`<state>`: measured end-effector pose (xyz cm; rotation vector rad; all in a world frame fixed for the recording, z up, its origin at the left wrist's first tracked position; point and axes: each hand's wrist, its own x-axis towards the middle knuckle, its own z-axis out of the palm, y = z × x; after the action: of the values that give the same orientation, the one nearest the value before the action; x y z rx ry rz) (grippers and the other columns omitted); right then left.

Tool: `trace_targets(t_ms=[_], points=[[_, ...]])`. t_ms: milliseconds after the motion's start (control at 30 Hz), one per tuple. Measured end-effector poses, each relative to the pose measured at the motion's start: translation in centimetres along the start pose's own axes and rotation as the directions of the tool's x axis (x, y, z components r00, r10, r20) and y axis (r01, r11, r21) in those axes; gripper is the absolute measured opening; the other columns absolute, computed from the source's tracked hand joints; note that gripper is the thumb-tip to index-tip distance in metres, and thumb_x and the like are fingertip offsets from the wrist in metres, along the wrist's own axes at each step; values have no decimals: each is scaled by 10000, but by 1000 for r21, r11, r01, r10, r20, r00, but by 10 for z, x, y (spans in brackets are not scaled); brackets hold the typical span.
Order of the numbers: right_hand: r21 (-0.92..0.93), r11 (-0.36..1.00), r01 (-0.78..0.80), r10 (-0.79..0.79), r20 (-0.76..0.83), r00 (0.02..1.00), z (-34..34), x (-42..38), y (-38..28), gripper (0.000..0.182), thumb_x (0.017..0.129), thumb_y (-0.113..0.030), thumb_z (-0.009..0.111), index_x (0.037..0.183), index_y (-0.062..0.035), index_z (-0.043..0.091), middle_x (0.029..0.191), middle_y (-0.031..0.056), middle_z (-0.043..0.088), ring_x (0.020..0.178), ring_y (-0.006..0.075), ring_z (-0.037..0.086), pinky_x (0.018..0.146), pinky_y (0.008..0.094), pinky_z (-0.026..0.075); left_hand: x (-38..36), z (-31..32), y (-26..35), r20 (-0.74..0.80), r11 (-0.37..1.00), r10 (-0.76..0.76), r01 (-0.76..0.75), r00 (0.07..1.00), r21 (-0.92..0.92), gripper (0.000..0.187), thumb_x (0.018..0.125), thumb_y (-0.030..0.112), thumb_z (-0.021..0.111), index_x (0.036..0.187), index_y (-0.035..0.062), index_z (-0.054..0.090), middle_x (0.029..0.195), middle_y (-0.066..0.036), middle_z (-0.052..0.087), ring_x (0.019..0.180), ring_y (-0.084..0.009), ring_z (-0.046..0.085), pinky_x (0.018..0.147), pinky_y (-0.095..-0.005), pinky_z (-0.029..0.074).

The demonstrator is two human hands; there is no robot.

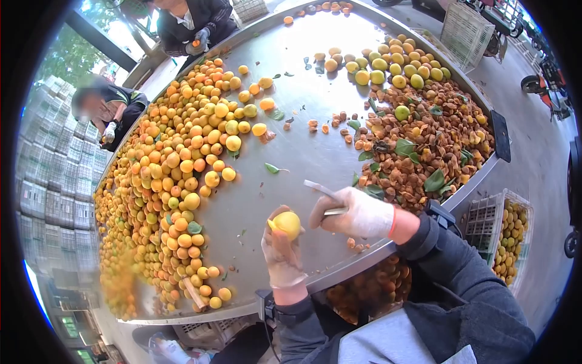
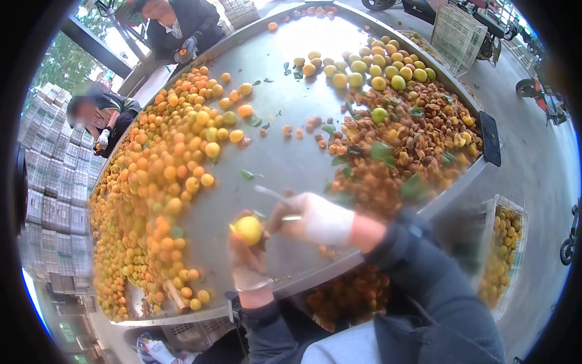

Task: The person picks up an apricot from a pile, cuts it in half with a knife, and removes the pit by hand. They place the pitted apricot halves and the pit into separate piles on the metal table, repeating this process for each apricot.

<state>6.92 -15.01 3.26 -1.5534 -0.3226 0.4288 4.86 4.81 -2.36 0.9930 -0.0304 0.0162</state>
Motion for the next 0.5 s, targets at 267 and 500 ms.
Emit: trace_targets(t_ms=[267,500], points=[[-384,920,73,-64,35,997,24,-6,27,220,795,-81,585,981,-76,701,864,170,682,776,337,660,717,373,519,0,15,7,-22,905,-259,235,966,-354,673,840,460,698,1329,56,471,1089,-92,600,836,-182,603,753,-301,516],[-500,865,44,-57,-10,998,24,-6,18,242,792,-107,604,1017,-98,694,841,174,672,754,367,642,688,397,513,-9,12,11,52,986,-143,147,988,-82,557,884,339,673,1314,35,492,1156,-151,581,926,-255,610,749,-404,497]])
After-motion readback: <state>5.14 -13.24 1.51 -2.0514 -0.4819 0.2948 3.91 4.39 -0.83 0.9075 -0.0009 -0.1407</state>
